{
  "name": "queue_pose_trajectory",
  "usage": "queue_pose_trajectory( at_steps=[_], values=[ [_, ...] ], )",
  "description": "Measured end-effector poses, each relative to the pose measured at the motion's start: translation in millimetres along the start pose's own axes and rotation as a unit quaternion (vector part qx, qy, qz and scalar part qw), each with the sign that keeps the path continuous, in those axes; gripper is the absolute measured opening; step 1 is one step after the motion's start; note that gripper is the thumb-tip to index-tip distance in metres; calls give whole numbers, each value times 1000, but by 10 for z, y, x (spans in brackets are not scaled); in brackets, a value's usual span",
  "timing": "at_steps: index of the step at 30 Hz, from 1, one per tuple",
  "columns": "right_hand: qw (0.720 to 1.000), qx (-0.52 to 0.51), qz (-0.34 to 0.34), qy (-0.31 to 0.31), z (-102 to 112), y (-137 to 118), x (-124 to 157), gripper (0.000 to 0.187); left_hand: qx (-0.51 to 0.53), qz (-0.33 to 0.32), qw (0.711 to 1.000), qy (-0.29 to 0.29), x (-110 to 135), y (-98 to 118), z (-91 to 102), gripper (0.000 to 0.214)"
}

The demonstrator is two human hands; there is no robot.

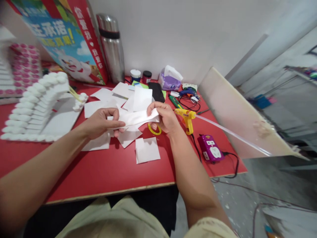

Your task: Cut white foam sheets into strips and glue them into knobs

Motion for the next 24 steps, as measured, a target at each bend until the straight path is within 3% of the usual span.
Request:
queue_pose_trajectory(
  at_steps=[3,7,10,14,18,24],
  values=[
    [999,22,18,36,83,-42,-7,19,-20,-17,1000,7,11,52,18,39],
    [997,45,5,56,107,5,-32,39,-29,-1,999,35,-1,23,60,72],
    [992,91,21,82,125,30,-55,49,-17,20,998,49,-12,-30,81,64],
    [990,76,53,109,175,18,-72,42,-5,36,999,-24,-2,-67,9,48],
    [987,76,75,117,196,-53,-56,34,-7,71,991,-118,36,-122,-99,46],
    [980,146,80,111,3,-79,-15,29,35,98,989,-108,28,-168,-170,43]
  ],
)
Point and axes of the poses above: each hand's wrist, its own x-axis away from the middle knuckle, its own z-axis out of the back of the hand, y = z × x, the point moved 8 cm from there along -x, towards the middle knuckle, and after that the axes turned 7 degrees about -x, right-handed, at the moved point
